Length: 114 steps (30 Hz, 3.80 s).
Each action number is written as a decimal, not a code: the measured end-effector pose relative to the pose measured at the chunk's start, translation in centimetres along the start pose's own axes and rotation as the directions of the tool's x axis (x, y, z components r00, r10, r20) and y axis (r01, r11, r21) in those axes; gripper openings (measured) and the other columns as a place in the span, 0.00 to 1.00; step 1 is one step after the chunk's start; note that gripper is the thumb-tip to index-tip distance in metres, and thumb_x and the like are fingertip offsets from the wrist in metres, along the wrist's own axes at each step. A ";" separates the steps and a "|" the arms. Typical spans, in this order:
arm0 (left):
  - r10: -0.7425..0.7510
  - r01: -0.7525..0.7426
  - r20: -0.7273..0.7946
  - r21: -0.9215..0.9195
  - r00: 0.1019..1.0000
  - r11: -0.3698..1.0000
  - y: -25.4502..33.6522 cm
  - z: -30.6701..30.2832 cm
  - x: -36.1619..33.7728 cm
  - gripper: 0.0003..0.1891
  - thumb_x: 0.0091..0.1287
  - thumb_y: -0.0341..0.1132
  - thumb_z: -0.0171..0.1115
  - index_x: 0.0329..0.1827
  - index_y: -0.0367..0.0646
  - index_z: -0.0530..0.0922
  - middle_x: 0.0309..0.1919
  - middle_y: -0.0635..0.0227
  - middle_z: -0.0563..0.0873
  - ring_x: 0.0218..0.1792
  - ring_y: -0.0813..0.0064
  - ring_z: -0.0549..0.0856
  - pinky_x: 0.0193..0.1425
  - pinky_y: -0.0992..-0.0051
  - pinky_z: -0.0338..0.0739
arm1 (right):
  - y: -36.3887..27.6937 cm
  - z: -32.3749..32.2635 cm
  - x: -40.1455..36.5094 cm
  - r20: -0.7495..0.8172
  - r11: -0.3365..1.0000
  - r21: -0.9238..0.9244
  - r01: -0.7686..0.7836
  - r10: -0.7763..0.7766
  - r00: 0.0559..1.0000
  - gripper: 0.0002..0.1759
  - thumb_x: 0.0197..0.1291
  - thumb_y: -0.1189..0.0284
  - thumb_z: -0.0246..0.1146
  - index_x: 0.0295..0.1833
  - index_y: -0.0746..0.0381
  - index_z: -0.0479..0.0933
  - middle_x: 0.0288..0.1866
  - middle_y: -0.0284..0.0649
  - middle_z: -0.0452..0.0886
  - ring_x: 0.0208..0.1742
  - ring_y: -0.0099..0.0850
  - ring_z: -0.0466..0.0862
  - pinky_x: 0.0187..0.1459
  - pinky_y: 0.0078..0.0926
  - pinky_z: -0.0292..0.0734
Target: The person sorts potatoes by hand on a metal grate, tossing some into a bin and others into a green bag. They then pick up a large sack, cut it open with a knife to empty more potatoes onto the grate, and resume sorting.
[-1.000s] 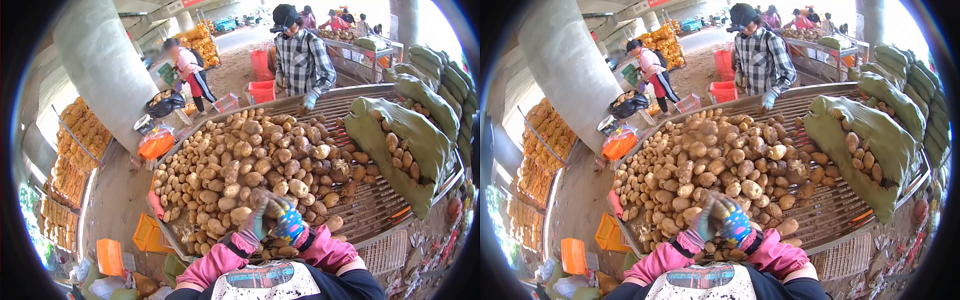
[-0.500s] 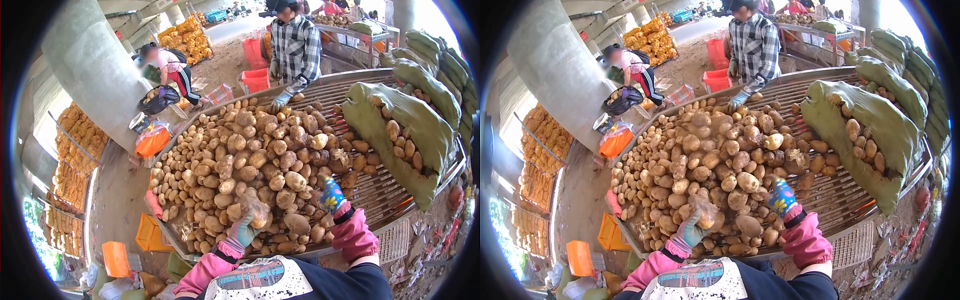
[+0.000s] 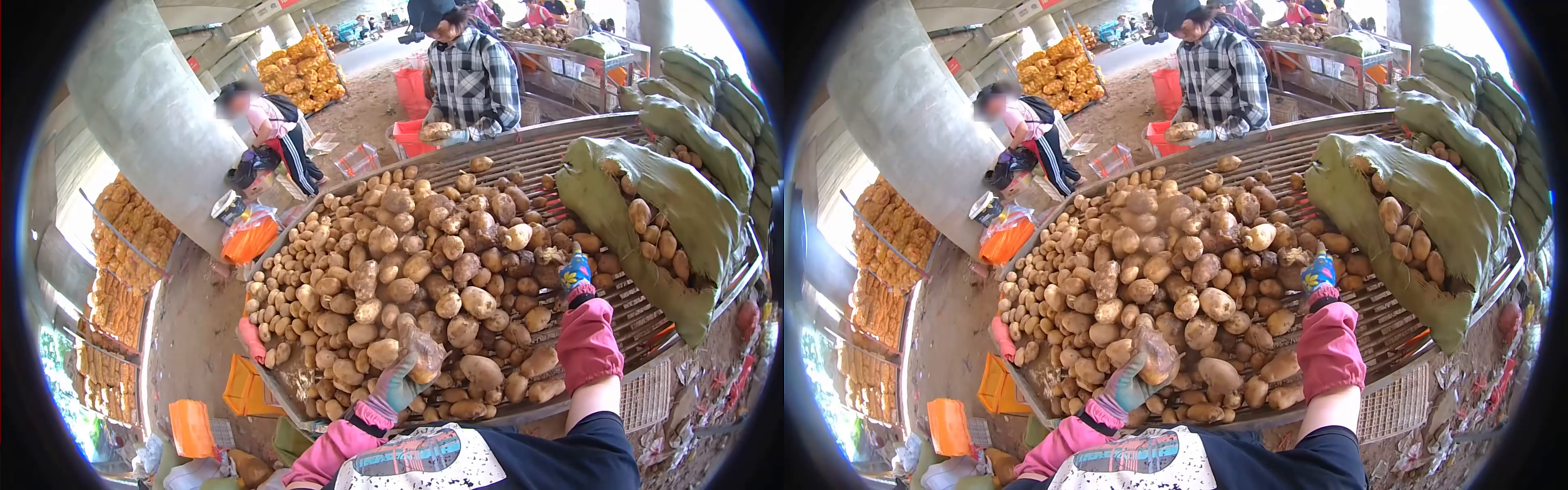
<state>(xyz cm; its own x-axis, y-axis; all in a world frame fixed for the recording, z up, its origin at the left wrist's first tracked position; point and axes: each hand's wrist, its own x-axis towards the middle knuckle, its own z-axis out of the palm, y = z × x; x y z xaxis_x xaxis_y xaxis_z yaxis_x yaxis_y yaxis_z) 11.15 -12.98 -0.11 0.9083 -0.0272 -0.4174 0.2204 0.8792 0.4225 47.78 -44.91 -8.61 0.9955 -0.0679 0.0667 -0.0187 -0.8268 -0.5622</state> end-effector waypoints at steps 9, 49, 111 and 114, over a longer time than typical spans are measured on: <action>0.009 -0.009 0.021 -0.011 1.000 1.000 0.2 0.9 -0.7 0.29 0.72 0.40 0.61 0.73 0.45 0.63 0.67 0.60 0.73 0.66 0.61 0.75 0.68 0.58 0.76 | -2.5 1.8 1.4 -0.207 0.857 0.235 0.458 -0.416 0.886 0.33 0.53 0.81 0.60 0.69 0.59 0.71 0.61 0.51 0.78 0.60 0.49 0.79 0.61 0.39 0.75; -0.049 0.021 0.147 0.185 0.988 0.982 1.6 2.8 0.6 0.25 0.70 0.32 0.64 0.68 0.42 0.69 0.58 0.65 0.81 0.56 0.71 0.83 0.59 0.71 0.81 | -15.8 -7.3 -13.7 0.192 0.131 0.981 -0.143 -0.566 0.802 0.23 0.58 0.86 0.63 0.60 0.64 0.76 0.58 0.43 0.81 0.58 0.34 0.82 0.59 0.30 0.80; 0.267 -0.279 0.171 0.050 0.949 0.959 -0.7 4.9 8.0 0.32 0.67 0.52 0.64 0.69 0.44 0.69 0.63 0.67 0.77 0.63 0.66 0.77 0.72 0.60 0.70 | -12.7 -1.5 5.7 0.539 0.600 -0.160 0.784 -0.612 0.578 0.47 0.36 0.67 0.77 0.68 0.49 0.70 0.68 0.39 0.72 0.69 0.42 0.71 0.65 0.40 0.72; 0.284 -0.300 0.170 0.077 0.944 0.951 -0.4 6.5 7.9 0.33 0.67 0.53 0.64 0.69 0.44 0.68 0.63 0.66 0.77 0.63 0.66 0.78 0.72 0.61 0.70 | -11.6 0.8 9.7 0.606 0.555 -0.080 0.828 -0.632 0.483 0.46 0.33 0.67 0.80 0.65 0.55 0.72 0.58 0.43 0.80 0.58 0.42 0.81 0.57 0.39 0.79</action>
<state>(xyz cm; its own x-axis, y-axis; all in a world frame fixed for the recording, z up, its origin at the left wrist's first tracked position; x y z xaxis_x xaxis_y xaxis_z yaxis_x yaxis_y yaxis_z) 20.55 -16.63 1.68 0.9801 0.1435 -0.1373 -0.0357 0.8074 0.5889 57.78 -35.48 -2.11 0.5493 0.8281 -0.1115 0.8060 -0.5603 -0.1908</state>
